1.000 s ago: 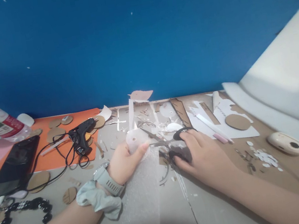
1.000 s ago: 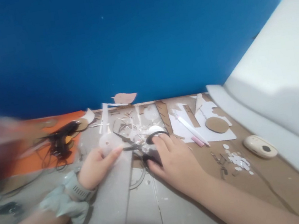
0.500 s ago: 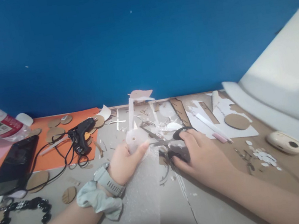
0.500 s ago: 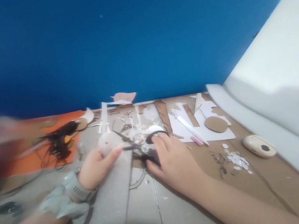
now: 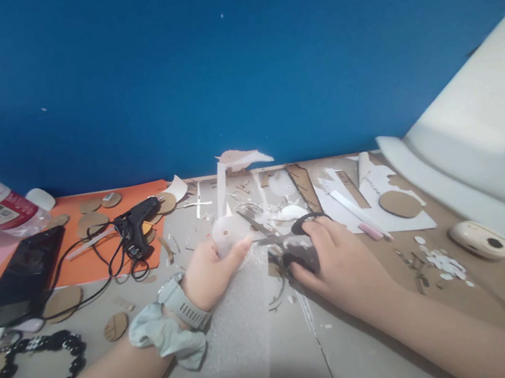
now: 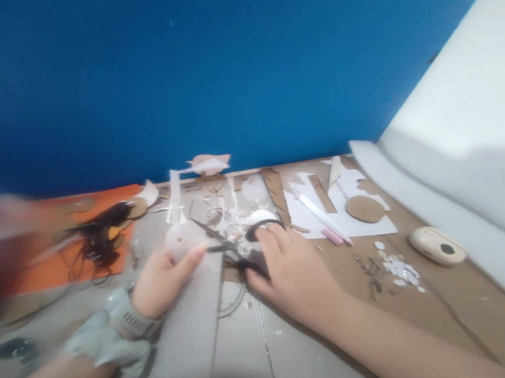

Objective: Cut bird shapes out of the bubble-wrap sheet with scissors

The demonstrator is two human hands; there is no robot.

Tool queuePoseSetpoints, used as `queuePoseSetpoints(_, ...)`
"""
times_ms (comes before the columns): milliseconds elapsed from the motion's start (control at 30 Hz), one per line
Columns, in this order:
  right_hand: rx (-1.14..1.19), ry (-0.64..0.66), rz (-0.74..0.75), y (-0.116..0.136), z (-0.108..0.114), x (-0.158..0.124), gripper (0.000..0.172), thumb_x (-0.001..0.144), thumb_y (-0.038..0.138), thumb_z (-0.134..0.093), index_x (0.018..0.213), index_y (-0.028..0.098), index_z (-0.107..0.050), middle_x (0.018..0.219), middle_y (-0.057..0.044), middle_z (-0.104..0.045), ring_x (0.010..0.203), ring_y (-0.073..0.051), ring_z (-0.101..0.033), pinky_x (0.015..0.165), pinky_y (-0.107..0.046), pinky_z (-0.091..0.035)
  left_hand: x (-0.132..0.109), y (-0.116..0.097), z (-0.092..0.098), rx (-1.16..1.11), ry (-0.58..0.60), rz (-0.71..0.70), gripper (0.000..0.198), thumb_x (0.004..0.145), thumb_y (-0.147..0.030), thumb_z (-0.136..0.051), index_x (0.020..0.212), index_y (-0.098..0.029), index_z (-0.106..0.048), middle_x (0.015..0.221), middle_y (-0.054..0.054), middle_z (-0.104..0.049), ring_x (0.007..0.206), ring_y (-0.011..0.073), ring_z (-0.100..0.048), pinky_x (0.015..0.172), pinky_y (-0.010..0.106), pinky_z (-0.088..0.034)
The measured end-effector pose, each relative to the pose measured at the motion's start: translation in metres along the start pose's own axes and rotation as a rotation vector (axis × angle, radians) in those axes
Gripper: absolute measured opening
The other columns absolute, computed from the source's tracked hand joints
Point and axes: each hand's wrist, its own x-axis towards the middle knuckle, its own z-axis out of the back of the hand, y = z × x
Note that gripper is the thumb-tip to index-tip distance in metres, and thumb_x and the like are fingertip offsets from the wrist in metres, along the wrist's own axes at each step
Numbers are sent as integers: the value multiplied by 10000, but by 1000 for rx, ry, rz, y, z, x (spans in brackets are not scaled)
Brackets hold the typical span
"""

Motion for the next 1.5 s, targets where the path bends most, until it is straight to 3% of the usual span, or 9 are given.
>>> queuePoseSetpoints(567,53,35,-10,-1,-1,0,326,732,333,-543,978,136,-462,871,-88,-524,762,-224,-510,612,-301,-417,0,1,0,10,-7,5,354,800,-437,-505,745,-123,-658,696,23,-671,661,152,-601,614,213,-473)
queuePoseSetpoints(833,72,48,-22,0,0,0,313,729,328,-539,968,142,-464,848,-84,-524,742,-224,-511,583,-300,-418,-1,-2,0,-7,0,0,354,799,-438,-507,830,-126,-671,801,41,-695,786,184,-621,695,235,-489)
queuePoseSetpoints(1267,98,67,-59,-4,2,5,298,722,326,-542,960,163,-468,838,-72,-548,766,-234,-533,609,-313,-414,-4,2,-3,-16,3,25,388,818,-472,-466,876,-127,-634,806,39,-678,758,179,-615,656,237,-488)
queuePoseSetpoints(1500,131,93,-85,-7,3,5,266,724,322,-538,935,172,-474,820,-62,-545,737,-223,-539,589,-301,-403,-3,-2,-2,11,14,-25,318,808,-420,-489,772,-133,-619,758,18,-668,692,160,-598,627,227,-473)
